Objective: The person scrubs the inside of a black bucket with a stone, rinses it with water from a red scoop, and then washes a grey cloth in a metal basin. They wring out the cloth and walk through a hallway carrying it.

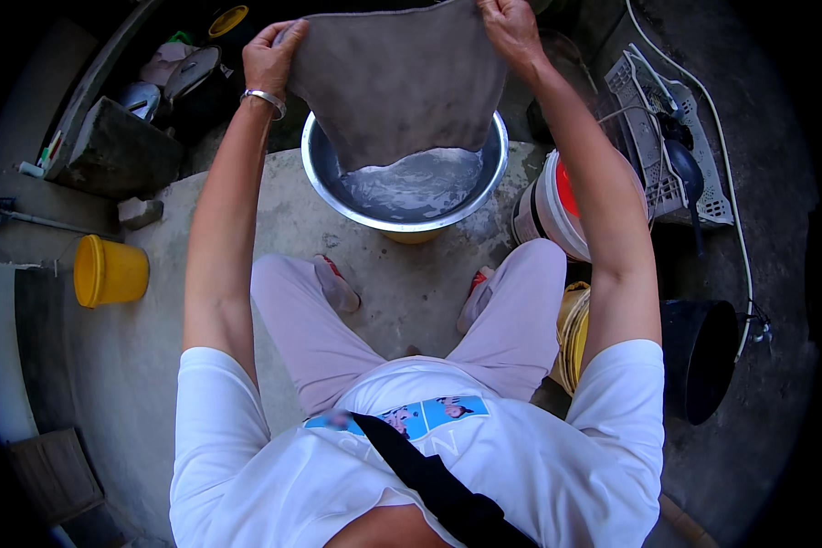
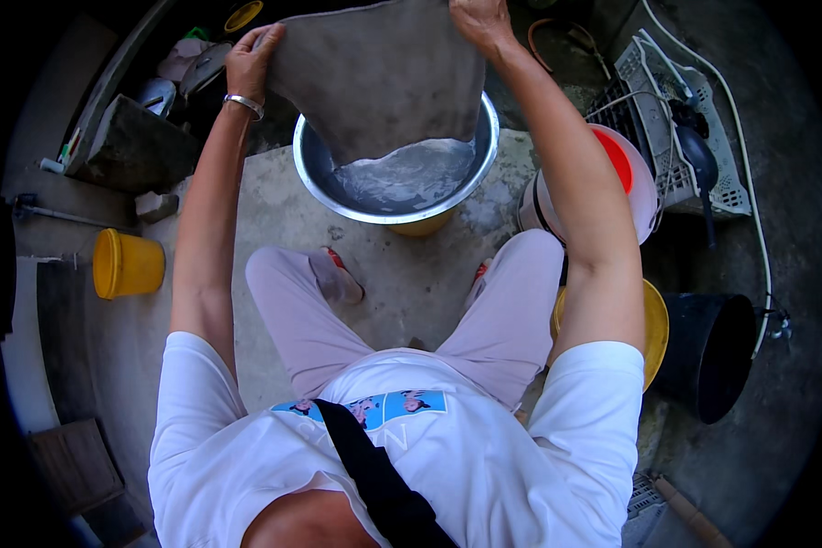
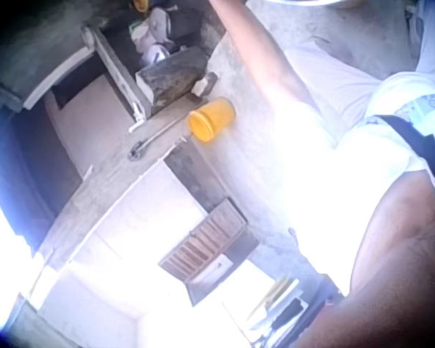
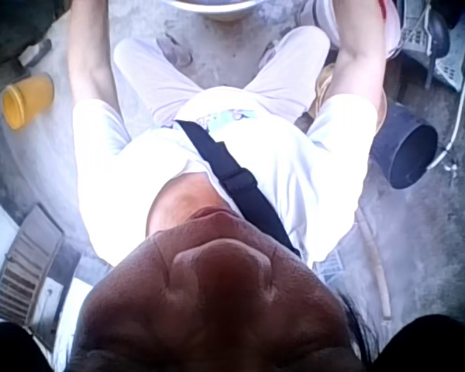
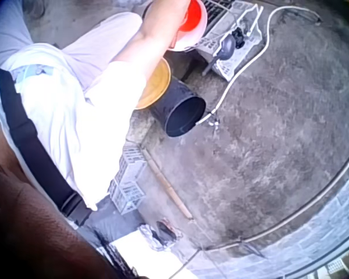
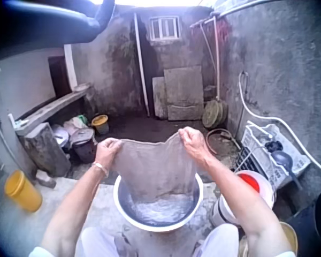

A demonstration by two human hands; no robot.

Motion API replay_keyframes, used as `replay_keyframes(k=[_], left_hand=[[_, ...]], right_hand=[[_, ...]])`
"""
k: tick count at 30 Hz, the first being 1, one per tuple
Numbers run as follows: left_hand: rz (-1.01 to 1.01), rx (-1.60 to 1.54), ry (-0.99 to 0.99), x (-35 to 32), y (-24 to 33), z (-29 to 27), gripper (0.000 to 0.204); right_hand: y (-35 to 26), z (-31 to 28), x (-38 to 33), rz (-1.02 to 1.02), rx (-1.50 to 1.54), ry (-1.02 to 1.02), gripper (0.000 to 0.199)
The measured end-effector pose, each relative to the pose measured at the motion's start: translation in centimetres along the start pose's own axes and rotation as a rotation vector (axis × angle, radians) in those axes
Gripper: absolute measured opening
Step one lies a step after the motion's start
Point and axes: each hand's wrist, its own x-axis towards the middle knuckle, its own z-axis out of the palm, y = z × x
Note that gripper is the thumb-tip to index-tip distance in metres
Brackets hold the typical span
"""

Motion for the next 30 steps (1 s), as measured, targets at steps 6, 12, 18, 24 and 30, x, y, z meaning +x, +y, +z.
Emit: replay_keyframes(k=[6, 12, 18, 24, 30], left_hand=[[-0.263, 0.423, -0.514, -7.3, -7.6, 4.1, 0.012], [-0.265, 0.871, -1.2, -13.8, -13.2, 7.6, 0.036], [-0.35, 0.745, -1.123, -12.3, -9.4, 6.9, 0.026], [-0.178, 0.199, -0.643, -7.3, -1.4, 4.8, 0.018], [-0.488, -0.3, -0.234, -7.5, 1.0, 3.9, 0.043]], right_hand=[[4.3, 6.2, -10.6, 0.402, -0.06, -0.495, 0.022], [5.2, 12.6, -19.1, 0.291, -0.239, -1.077, 0.017], [4.7, 13.1, -17.9, 0.301, -0.204, -1.295, 0.03], [-1.8, 8.3, -9.6, 0.235, 0.174, -0.682, 0.023], [-7.0, 6.1, -4.1, 0.114, 0.278, -0.263, 0.021]])
